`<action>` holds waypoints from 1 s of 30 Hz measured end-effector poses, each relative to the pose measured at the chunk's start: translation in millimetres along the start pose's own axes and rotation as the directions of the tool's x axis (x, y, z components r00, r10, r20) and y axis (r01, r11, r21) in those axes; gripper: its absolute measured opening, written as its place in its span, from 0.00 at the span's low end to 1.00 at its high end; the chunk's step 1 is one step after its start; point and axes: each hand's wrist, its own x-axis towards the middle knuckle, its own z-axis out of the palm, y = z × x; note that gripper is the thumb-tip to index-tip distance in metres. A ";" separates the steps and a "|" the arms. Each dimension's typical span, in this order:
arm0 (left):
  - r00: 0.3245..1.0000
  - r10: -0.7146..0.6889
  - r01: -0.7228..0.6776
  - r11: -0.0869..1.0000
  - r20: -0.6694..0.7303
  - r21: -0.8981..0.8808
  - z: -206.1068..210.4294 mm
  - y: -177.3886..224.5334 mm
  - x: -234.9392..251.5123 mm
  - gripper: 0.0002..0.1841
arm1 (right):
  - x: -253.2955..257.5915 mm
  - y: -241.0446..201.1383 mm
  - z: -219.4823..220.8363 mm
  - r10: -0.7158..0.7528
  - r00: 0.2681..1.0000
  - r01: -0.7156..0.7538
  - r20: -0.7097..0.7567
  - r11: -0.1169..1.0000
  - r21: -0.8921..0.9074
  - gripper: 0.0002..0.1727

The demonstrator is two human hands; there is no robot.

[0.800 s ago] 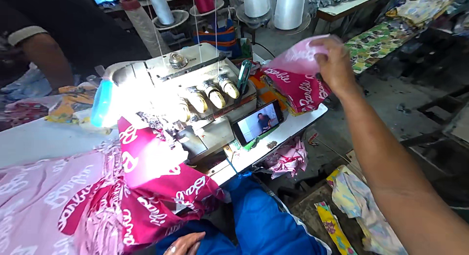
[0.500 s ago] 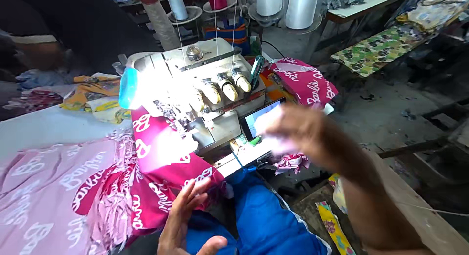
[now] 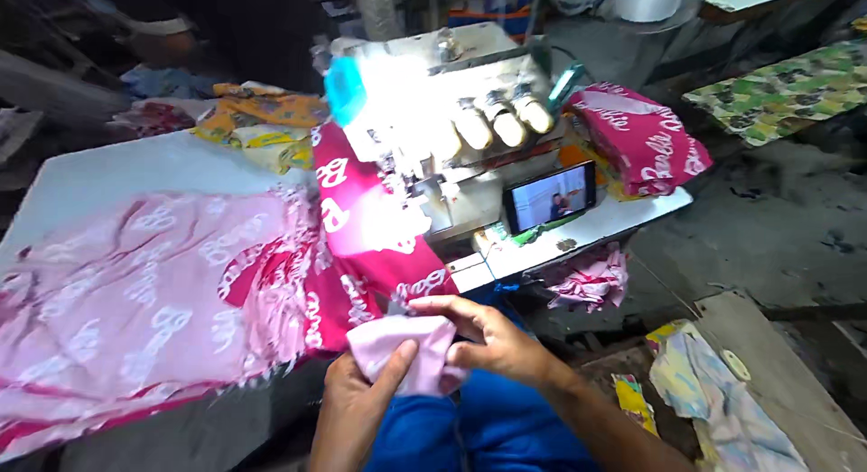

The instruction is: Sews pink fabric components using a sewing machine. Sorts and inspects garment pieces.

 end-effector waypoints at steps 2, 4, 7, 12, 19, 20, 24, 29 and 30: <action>0.998 0.012 -0.015 0.999 -0.054 -0.050 1.7 -0.9 4.0 0.08 | 1.2 1.9 1.8 0.063 0.998 -0.060 -0.026 0.995 0.077 0.26; 0.998 0.036 -0.041 0.994 -0.052 -0.098 -1.3 -3.5 9.1 0.06 | 4.2 3.0 1.9 0.073 0.995 -0.066 -0.070 0.993 0.100 0.17; 0.998 0.036 -0.043 0.991 -0.056 -0.125 -4.9 -4.6 15.0 0.03 | 8.1 1.8 1.1 0.046 0.988 -0.042 -0.144 0.999 0.032 0.08; 0.994 0.088 -0.091 0.995 -0.059 -0.043 -13.4 -8.4 24.2 0.04 | 10.8 -5.4 3.0 0.000 0.985 -0.025 -0.170 0.989 -0.144 0.05; 0.796 0.513 -0.582 0.504 0.321 0.639 -34.2 43.3 67.9 0.14 | 0.1 2.4 29.4 -0.162 0.957 0.082 -0.239 0.946 -0.315 0.11; 0.732 0.521 -0.660 0.386 0.439 0.644 -30.9 53.1 85.0 0.14 | 4.5 8.1 31.2 -0.197 0.931 0.089 -0.308 0.940 -0.330 0.09; 0.631 0.472 -0.772 0.299 0.616 0.562 -17.4 51.6 157.9 0.09 | 35.6 32.3 12.6 -0.272 0.823 0.027 -0.499 0.895 -0.444 0.07; 0.729 0.417 -0.685 0.412 0.544 0.601 -13.8 42.1 169.3 0.07 | 41.5 38.9 -3.4 -0.202 0.852 0.038 -0.484 0.944 -0.326 0.13; 0.750 0.403 -0.661 0.424 0.525 0.619 -14.8 42.6 164.9 0.08 | 39.5 39.7 -4.7 -0.193 0.865 0.047 -0.463 0.950 -0.308 0.13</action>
